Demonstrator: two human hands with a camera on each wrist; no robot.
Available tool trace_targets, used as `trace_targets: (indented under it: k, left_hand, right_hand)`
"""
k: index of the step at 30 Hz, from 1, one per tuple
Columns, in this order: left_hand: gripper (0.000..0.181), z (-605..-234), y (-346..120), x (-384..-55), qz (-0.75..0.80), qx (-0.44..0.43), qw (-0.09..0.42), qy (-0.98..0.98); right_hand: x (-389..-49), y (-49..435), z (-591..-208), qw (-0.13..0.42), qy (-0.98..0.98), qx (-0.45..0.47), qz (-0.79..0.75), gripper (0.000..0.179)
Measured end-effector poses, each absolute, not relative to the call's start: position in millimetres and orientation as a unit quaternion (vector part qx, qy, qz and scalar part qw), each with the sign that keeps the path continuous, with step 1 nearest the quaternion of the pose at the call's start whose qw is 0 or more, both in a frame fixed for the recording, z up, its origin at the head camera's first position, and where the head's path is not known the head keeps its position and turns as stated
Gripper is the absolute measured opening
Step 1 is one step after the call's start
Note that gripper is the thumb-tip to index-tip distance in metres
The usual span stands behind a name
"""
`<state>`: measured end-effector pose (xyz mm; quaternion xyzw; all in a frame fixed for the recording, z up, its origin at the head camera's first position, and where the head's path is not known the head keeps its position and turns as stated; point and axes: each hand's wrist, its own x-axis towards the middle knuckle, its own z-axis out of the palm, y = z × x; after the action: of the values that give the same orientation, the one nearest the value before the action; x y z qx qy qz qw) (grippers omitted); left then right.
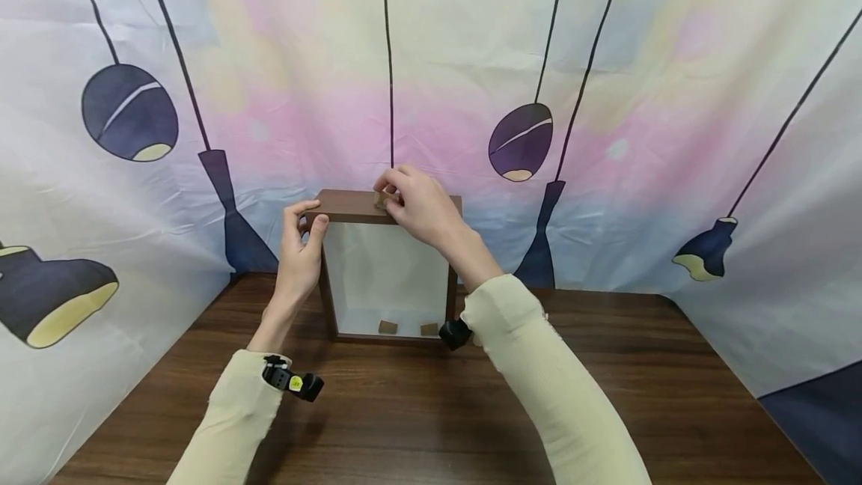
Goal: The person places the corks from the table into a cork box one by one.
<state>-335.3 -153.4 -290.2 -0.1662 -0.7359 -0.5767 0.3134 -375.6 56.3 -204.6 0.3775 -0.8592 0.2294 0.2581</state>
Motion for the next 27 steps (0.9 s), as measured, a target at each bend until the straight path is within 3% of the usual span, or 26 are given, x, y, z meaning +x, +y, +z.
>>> trace_targets:
  k: [19, 27]
  left_hand:
    - [0.039, -289, -152, -333, -0.577, -0.168, 0.31, -0.737]
    - [0.038, -290, -152, -334, -0.579, -0.172, 0.316, -0.732]
  right_hand:
    - [-362, 74, -207, 0.252, -0.851, 0.374, 0.267, 0.016]
    - [-363, 75, -207, 0.222, -0.871, 0.373, 0.23, 0.021]
